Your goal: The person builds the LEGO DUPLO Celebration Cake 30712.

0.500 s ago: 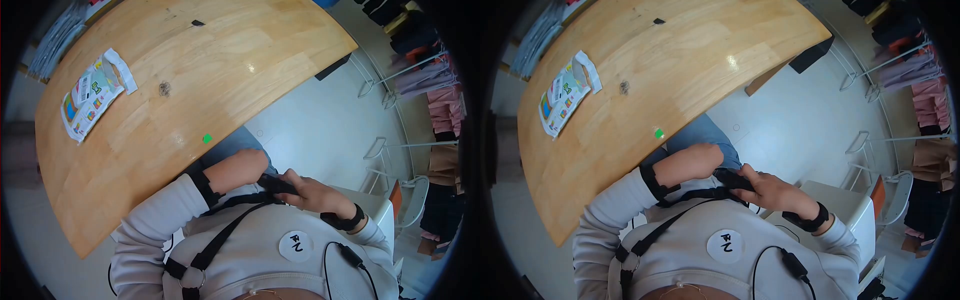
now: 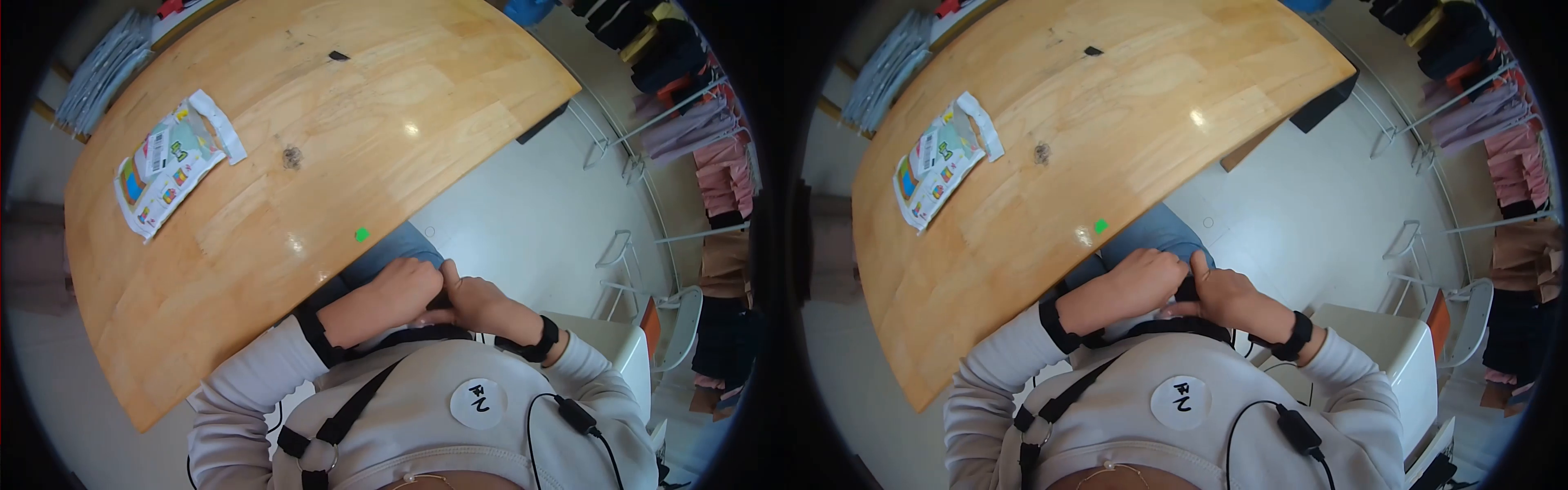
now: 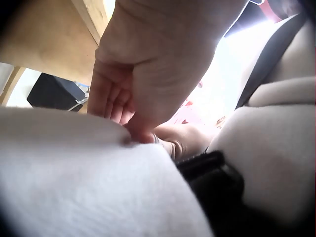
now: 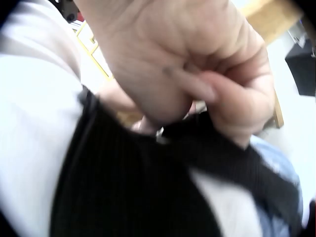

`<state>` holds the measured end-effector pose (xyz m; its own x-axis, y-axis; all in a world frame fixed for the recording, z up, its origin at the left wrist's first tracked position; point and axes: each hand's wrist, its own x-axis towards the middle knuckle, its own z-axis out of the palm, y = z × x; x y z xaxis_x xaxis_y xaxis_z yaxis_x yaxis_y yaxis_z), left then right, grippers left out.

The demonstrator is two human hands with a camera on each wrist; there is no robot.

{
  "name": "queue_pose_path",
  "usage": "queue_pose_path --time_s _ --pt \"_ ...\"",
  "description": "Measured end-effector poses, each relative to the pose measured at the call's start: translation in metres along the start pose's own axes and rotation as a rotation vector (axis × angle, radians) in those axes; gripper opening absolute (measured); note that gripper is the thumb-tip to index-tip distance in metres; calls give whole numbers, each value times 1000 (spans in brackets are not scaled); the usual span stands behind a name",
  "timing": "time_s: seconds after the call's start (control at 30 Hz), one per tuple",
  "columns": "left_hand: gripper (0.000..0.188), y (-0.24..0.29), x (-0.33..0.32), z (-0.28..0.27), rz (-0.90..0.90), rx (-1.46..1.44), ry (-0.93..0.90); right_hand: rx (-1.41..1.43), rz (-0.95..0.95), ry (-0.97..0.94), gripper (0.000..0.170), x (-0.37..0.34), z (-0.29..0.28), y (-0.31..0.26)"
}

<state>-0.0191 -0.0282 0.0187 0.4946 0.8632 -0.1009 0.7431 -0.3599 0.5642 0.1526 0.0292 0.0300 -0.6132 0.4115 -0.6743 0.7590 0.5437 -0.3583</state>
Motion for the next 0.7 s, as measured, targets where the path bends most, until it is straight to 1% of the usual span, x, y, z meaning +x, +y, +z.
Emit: queue_pose_path --time_s 0.03,0.1,0.13,0.2,0.23,0.27,0.3,0.33,0.37,0.4,0.47,0.53,0.6,0.63,0.67,0.7 --pt "11 3 -6 -6 -2 71 37 -125 -64 -111 91 -9 -25 -10" --pt "13 12 -20 -40 4 57 24 -275 -253 -268 83 -18 -73 -22" --pt "13 15 -31 -61 -27 73 48 -306 -281 -263 83 -21 -97 -42" --pt "17 25 -61 -105 -42 171 360 -378 -408 -127 69 -30 -144 -84" --pt "20 32 -79 -130 -140 194 453 -350 -580 9 62 -32 -159 -98" --pt "22 35 -96 -153 -234 218 546 -375 -679 55 57 -31 -175 -112" --pt "22 33 -111 -168 -261 241 566 -396 -776 100 53 -27 -189 -127" --pt "22 30 -127 -182 -372 307 642 -417 -806 104 53 -19 -201 -143" --pt "23 25 -140 -194 -481 371 717 -479 -825 219 48 -11 -212 -160" --pt "23 17 -150 -205 -501 394 734 -537 -844 339 44 -3 -223 -178" --pt "23 -4 -163 -226 -622 532 924 -449 -965 595 30 27 -236 -210" --pt "24 -33 -165 -242 -758 638 1010 -395 -1018 880 22 65 -246 -246" --pt "25 -66 -158 -253 -906 706 1114 -268 -974 1112 16 107 -251 -279" --pt "27 -81 -154 -255 -944 750 1131 -270 -999 1122 16 122 -250 -288" --pt "28 -96 -151 -258 -979 796 1146 -252 -937 1172 14 137 -249 -295" --pt "28 -107 -149 -258 -988 781 1121 -230 -878 1229 13 152 -250 -303"
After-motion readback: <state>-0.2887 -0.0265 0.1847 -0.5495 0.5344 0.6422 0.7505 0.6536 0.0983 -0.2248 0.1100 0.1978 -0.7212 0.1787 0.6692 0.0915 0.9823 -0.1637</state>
